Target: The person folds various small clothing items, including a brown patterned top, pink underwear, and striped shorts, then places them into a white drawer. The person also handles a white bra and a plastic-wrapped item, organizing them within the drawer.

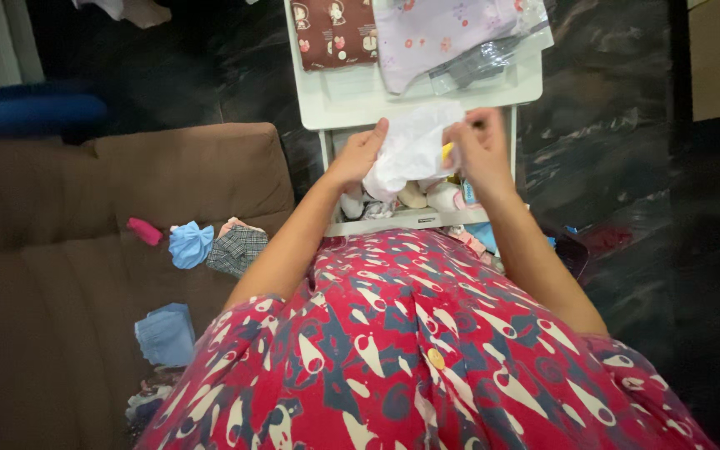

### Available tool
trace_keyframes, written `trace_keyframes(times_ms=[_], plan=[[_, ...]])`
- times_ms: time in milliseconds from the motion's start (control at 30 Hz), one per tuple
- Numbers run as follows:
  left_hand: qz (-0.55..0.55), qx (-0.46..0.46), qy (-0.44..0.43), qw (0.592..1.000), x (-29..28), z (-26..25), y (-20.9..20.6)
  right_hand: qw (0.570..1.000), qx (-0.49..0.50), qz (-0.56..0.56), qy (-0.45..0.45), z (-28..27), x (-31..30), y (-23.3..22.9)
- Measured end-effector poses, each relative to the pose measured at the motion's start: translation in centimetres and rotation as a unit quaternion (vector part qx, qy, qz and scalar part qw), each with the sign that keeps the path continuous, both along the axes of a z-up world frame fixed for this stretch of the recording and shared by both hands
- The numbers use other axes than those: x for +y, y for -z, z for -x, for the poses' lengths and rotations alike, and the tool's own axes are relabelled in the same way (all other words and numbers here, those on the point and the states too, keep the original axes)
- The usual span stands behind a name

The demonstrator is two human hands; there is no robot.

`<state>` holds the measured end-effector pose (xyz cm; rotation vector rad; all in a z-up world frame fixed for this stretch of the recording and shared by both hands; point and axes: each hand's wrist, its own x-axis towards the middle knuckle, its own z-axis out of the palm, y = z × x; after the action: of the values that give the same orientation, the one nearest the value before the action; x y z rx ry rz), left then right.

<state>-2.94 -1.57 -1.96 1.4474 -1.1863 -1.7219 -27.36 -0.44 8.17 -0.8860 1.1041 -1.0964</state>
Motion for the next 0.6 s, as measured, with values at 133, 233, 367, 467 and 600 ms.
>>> trace_keyframes(times_ms=[133, 233, 367, 467, 600], plan=[[-0.018, -0.021, -0.034, 0.999, -0.5, 1.0, 0.8, 0.984, -0.115, -0.129, 0.036, 0.0, 0.3, 0.4], [-0.025, -0.054, -0.030, 0.998, -0.5, 0.7, 0.5, 0.956, -0.218, -0.186, 0.060, 1.6, 0.3, 0.9], [-0.051, -0.071, -0.004, 0.996, -0.6, 0.4, -1.0, 0.949, -0.219, -0.228, 0.007, 4.4, 0.5, 2.5], [-0.050, -0.164, 0.057, 0.984, -0.4, 0.6, -2.1, 0.940, -0.194, -0.220, -0.175, 5.6, 1.7, 3.9], [-0.043, -0.236, 0.089, 0.967, 0.0, 1.7, -2.4, 0.928, -0.184, -0.208, -0.250, 4.8, 3.2, 4.5]])
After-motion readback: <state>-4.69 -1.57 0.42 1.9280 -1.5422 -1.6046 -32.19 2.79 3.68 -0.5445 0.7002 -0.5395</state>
